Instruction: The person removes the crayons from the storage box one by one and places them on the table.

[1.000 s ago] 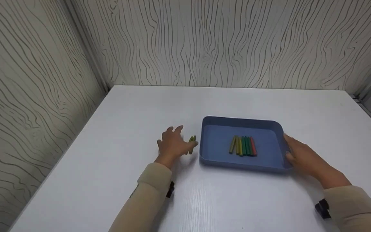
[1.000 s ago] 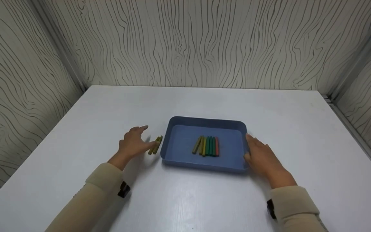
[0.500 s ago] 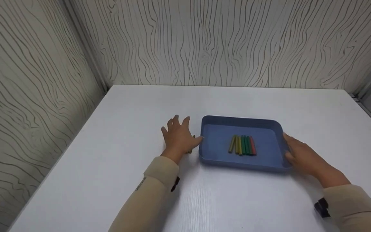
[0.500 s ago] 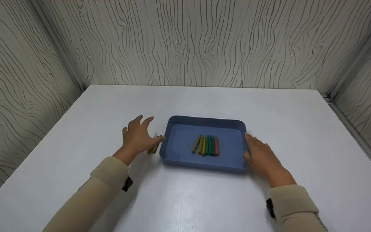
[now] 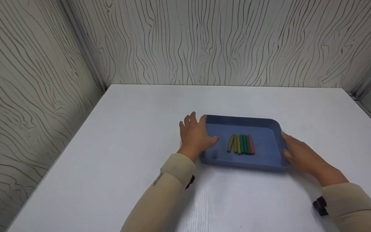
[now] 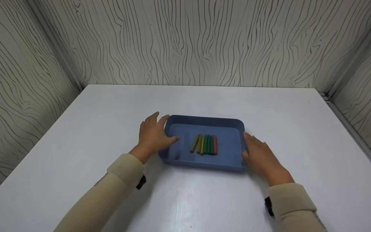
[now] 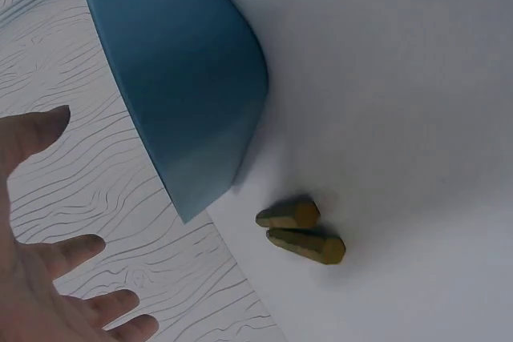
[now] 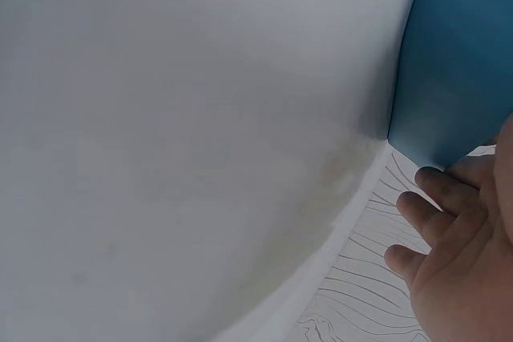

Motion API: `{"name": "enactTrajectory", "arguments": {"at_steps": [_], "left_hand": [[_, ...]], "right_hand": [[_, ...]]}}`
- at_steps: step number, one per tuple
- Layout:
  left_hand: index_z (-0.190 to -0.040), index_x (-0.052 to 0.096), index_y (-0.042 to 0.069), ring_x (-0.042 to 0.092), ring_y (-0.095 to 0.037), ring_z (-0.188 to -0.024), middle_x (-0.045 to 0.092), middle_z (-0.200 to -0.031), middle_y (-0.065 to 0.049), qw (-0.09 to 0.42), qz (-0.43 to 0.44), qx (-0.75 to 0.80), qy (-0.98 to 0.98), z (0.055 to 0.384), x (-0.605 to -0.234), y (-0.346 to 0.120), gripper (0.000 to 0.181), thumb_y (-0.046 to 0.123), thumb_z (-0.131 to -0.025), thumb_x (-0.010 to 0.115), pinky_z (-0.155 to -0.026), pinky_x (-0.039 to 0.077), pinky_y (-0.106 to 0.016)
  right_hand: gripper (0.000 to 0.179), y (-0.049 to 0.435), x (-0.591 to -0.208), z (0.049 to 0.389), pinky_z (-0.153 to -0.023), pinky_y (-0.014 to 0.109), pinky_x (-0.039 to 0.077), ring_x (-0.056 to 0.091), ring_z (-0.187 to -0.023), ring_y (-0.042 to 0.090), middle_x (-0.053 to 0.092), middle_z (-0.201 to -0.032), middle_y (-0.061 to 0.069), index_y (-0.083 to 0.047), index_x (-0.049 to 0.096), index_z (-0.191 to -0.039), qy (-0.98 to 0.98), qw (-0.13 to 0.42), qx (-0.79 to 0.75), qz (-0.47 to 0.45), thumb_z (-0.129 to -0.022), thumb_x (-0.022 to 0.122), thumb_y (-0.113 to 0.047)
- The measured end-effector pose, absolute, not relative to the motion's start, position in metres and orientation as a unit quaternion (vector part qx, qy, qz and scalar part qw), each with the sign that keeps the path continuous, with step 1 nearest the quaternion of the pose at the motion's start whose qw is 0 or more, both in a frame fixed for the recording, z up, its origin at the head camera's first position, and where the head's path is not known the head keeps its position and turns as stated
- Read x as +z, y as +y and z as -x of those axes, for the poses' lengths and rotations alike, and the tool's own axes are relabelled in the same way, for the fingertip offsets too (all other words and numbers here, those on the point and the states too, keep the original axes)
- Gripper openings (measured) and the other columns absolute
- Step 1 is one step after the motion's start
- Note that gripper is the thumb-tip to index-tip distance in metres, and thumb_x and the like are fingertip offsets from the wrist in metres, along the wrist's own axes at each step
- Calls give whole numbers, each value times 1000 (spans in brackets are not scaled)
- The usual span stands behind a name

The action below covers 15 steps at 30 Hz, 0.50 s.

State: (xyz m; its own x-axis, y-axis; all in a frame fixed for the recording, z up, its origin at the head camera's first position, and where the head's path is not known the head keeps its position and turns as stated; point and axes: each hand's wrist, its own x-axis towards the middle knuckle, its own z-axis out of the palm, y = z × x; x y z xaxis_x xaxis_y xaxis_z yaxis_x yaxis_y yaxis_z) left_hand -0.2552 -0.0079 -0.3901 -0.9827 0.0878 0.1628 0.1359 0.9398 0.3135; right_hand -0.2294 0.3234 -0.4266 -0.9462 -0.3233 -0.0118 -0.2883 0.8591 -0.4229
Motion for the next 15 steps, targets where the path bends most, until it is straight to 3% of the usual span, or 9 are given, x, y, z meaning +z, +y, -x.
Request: {"name": "enactTrajectory", "arguments": {"at_steps": [15], "left_hand": [[-141,48,17,34,-31,-132,39,-144,-13,63,81,-144,-984,257,-402,26,75,50,-78,70,-107,25,-50]], "right_hand": [[63,324,-426,227,-103,64,17,21,-130,54,22,-143,40,15,15,-144,961,35,-219,168,-93,48,-3]]}}
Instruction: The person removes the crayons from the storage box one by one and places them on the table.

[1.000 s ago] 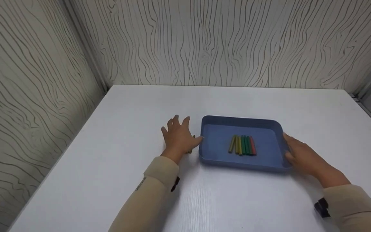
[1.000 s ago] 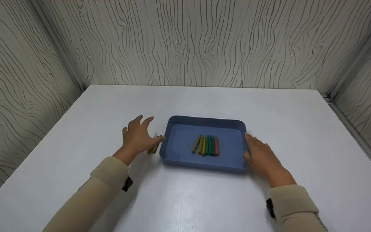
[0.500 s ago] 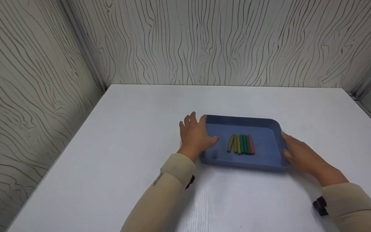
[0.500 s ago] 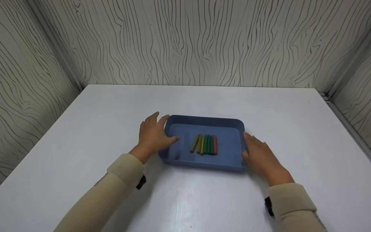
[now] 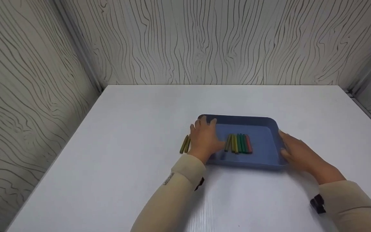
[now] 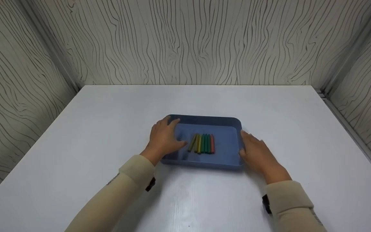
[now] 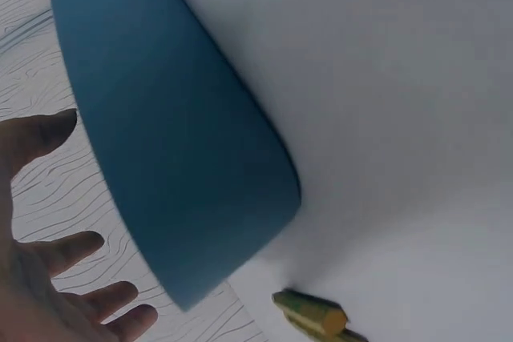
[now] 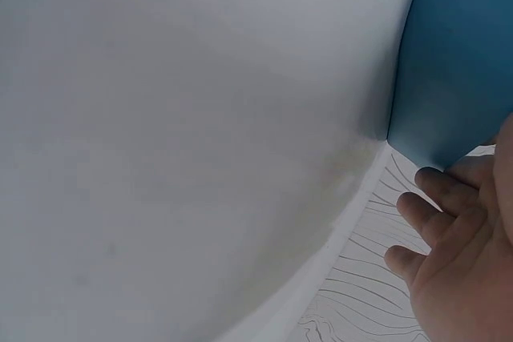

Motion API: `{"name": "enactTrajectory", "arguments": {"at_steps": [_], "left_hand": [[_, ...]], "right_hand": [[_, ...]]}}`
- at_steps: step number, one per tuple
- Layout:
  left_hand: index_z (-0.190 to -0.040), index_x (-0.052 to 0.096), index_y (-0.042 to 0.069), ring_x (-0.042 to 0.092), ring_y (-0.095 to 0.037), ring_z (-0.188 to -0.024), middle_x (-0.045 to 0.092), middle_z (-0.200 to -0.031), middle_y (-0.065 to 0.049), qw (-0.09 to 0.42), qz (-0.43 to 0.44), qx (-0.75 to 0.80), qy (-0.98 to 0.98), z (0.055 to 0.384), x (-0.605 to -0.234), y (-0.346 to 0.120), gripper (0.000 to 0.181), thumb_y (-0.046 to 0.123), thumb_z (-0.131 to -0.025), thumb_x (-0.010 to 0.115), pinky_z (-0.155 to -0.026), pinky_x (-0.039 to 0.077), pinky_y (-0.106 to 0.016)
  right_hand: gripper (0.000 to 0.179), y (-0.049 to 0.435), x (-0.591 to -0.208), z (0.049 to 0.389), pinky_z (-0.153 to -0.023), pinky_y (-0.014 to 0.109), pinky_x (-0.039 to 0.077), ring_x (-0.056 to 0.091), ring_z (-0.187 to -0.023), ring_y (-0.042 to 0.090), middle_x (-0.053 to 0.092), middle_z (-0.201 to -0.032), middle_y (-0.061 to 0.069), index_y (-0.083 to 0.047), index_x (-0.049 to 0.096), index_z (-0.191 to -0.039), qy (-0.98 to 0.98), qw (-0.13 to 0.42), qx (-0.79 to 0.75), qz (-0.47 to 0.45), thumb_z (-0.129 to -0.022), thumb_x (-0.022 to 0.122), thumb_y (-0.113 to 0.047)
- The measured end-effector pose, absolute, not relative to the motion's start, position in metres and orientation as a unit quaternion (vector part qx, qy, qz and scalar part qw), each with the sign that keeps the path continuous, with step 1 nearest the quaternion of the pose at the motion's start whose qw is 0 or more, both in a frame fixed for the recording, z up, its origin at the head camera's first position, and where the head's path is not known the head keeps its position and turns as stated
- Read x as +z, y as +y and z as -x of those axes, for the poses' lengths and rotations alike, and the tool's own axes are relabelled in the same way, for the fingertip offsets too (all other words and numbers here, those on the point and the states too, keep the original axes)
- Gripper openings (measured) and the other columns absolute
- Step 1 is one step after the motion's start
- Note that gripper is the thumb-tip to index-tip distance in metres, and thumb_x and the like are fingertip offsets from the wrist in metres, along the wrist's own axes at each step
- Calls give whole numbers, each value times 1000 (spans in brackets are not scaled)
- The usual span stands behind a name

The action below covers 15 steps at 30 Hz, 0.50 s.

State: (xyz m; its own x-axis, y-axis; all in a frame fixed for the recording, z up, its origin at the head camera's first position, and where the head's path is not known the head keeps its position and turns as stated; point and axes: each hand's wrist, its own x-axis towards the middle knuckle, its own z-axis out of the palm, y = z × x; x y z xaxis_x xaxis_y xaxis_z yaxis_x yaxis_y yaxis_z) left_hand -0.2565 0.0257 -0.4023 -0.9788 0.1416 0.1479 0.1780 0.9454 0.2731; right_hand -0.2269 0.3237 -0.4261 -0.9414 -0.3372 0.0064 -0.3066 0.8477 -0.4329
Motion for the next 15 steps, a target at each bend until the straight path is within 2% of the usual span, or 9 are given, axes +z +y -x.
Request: {"name": "enactTrajectory", "arguments": {"at_steps": [15], "left_hand": [[-139,50,20,37,-29,-131,43,-141,-9,32,87,-107,-990,255,-417,43,71,49,-78,71,-105,29,-46]], "right_hand": [[64,321,-424,225,-105,62,15,19,-132,52,21,-144,38,12,14,-146,963,40,-217,152,-94,48,-4]]}}
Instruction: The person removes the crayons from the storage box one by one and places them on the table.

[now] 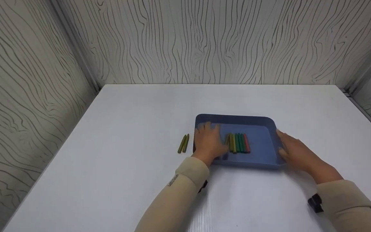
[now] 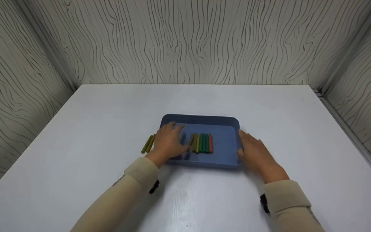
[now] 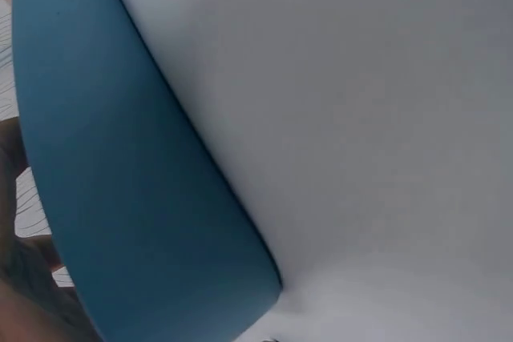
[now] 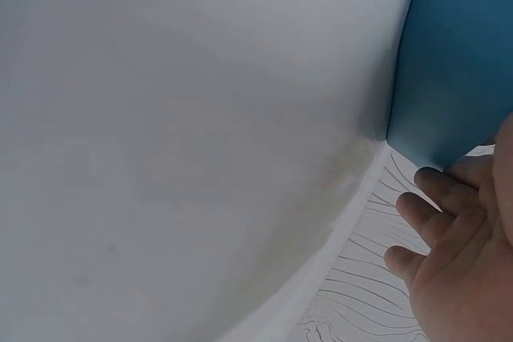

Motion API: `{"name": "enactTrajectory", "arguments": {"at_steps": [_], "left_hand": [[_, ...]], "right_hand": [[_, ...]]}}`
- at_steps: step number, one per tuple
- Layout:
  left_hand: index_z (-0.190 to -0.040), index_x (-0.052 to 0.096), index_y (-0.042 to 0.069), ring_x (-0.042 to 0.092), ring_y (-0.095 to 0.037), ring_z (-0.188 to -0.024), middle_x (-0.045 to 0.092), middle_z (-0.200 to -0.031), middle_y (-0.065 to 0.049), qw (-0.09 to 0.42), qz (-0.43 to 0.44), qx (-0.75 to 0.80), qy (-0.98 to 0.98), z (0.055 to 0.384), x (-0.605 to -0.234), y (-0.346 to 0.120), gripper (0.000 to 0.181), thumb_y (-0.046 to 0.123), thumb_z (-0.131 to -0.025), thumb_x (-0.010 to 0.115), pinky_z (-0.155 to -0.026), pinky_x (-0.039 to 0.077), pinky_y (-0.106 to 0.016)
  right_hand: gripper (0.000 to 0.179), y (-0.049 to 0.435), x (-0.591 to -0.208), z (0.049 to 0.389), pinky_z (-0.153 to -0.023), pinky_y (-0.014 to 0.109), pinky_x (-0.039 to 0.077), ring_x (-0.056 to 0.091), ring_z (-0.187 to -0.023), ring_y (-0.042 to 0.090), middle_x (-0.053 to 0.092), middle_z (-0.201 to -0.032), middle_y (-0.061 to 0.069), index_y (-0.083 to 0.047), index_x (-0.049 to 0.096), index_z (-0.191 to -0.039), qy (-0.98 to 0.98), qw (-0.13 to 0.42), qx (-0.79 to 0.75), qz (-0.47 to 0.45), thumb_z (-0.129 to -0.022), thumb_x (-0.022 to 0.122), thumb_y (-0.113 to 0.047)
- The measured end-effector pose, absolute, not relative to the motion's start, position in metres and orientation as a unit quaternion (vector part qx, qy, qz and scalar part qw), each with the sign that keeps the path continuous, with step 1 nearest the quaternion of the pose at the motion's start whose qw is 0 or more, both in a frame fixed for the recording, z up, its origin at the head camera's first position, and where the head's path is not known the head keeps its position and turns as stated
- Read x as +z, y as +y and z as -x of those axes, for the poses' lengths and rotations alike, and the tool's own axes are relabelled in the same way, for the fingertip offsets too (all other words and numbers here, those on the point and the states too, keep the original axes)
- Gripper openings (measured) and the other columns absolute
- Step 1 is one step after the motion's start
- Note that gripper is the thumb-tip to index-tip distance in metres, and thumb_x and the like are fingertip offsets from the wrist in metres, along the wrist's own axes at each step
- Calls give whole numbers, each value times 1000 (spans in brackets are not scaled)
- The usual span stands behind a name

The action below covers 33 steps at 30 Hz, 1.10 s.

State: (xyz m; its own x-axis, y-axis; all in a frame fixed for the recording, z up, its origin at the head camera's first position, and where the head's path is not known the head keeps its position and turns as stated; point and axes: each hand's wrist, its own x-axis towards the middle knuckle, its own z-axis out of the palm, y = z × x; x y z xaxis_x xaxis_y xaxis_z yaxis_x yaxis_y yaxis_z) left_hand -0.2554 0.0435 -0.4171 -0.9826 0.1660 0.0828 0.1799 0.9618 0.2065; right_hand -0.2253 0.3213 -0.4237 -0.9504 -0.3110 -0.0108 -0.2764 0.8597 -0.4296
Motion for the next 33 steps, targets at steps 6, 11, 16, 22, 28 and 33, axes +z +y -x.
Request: {"name": "enactTrajectory", "arguments": {"at_steps": [6,11,16,22,28,33], "left_hand": [[-136,54,18,42,-28,-127,48,-136,-9,26,92,-123,-988,254,-422,47,65,43,-79,71,-104,32,-45],[-135,55,17,47,-26,-120,52,-129,-8,20,93,-135,-986,252,-423,49,67,41,-76,75,-100,36,-43],[-133,57,16,51,-23,-112,56,-121,-6,14,98,-159,-982,252,-425,50,65,40,-75,77,-95,41,-39],[-127,62,14,52,-20,-109,57,-116,-5,-5,101,-197,-975,254,-428,49,59,35,-75,78,-93,42,-35],[-118,67,14,53,-19,-103,59,-108,-4,3,120,-198,-973,255,-431,48,46,31,-77,77,-88,44,-34],[-113,70,13,54,-20,-103,60,-108,-5,6,130,-203,-970,257,-431,46,37,28,-80,76,-89,45,-34]], "right_hand": [[64,322,-423,225,-104,62,15,19,-132,53,21,-144,38,12,14,-146,963,43,-217,151,-95,48,-4],[63,323,-423,224,-104,63,16,19,-131,54,21,-143,39,13,14,-146,962,41,-219,156,-94,47,-4],[64,323,-423,224,-104,63,15,18,-132,53,20,-145,38,11,12,-147,962,49,-221,150,-94,46,-5],[65,322,-422,224,-105,62,14,18,-133,52,20,-145,37,10,12,-147,962,51,-225,148,-94,47,-5],[64,322,-422,223,-104,62,15,18,-133,52,21,-145,37,11,13,-147,961,47,-227,153,-94,47,-4],[65,322,-422,223,-104,62,15,18,-133,52,20,-145,37,11,13,-147,962,48,-223,152,-94,46,-5]]}}
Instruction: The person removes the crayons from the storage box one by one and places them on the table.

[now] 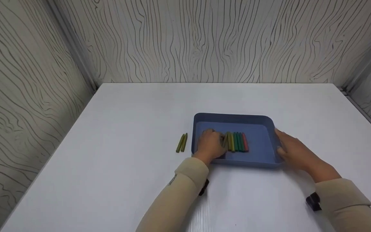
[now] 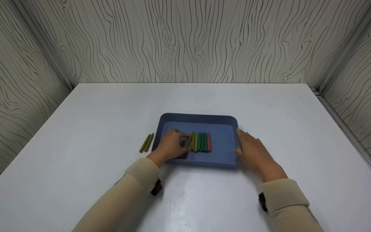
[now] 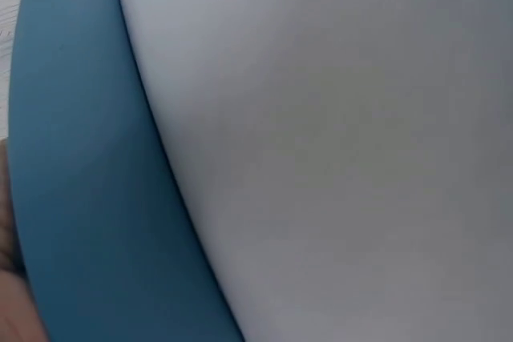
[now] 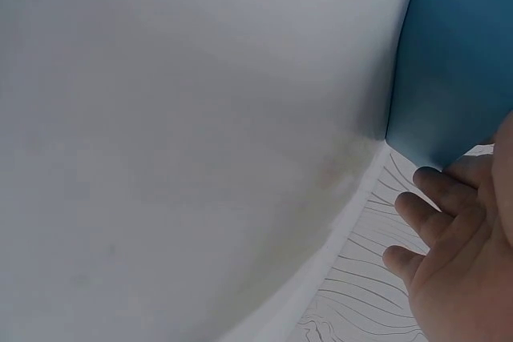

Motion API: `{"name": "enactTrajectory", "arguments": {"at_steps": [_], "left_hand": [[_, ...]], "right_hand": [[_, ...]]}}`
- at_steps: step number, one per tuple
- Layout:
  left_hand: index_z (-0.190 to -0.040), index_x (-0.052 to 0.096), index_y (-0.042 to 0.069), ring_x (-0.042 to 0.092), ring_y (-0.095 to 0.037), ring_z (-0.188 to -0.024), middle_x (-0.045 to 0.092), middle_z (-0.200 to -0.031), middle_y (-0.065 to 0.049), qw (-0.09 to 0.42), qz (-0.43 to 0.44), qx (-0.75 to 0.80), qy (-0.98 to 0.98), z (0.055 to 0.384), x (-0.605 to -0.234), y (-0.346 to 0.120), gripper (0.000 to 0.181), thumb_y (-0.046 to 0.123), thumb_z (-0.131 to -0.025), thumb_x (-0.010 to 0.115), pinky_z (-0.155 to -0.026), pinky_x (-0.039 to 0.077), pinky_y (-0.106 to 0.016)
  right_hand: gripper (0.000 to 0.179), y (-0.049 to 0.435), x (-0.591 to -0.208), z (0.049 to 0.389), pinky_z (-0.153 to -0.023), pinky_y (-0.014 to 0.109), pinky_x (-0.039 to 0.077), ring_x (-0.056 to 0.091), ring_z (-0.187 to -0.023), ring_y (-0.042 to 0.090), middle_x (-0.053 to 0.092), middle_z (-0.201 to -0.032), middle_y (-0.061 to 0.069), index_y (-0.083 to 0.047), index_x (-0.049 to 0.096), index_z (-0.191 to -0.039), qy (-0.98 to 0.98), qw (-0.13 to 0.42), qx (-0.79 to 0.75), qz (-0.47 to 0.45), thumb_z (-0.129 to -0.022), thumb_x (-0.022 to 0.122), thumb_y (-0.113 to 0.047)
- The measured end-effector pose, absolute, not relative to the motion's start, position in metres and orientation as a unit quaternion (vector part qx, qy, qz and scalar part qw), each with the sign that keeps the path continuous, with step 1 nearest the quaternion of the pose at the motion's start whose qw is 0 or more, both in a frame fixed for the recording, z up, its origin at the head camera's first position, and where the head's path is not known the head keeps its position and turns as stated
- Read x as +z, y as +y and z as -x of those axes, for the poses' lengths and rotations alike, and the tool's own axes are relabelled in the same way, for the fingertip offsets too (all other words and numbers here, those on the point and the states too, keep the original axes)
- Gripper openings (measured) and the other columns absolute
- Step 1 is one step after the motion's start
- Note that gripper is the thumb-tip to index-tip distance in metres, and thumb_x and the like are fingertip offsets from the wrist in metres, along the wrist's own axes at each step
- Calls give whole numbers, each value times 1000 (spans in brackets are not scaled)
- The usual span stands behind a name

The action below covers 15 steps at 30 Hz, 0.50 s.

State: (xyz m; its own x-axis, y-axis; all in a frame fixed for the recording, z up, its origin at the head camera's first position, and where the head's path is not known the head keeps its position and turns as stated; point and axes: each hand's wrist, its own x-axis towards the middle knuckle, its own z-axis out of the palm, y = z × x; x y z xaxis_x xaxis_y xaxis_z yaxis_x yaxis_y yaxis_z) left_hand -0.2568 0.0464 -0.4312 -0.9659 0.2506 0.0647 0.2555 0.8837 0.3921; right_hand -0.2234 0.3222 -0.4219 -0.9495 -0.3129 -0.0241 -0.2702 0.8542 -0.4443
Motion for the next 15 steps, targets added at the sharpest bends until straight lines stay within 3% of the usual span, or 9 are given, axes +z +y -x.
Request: {"name": "enactTrajectory", "arguments": {"at_steps": [10,15], "left_hand": [[-115,70,9,54,-21,-105,59,-109,-6,-37,118,-299,-946,257,-432,44,34,9,-81,73,-88,45,-30],[-116,68,4,59,-18,-102,65,-107,-5,-55,112,-361,-924,258,-432,44,33,1,-82,66,-83,48,-27]], "right_hand": [[65,322,-422,225,-105,62,14,18,-133,53,20,-145,38,10,12,-147,963,54,-219,147,-94,47,-6],[65,323,-423,224,-105,62,13,16,-133,52,18,-146,37,10,10,-148,963,61,-220,143,-95,46,-5]]}}
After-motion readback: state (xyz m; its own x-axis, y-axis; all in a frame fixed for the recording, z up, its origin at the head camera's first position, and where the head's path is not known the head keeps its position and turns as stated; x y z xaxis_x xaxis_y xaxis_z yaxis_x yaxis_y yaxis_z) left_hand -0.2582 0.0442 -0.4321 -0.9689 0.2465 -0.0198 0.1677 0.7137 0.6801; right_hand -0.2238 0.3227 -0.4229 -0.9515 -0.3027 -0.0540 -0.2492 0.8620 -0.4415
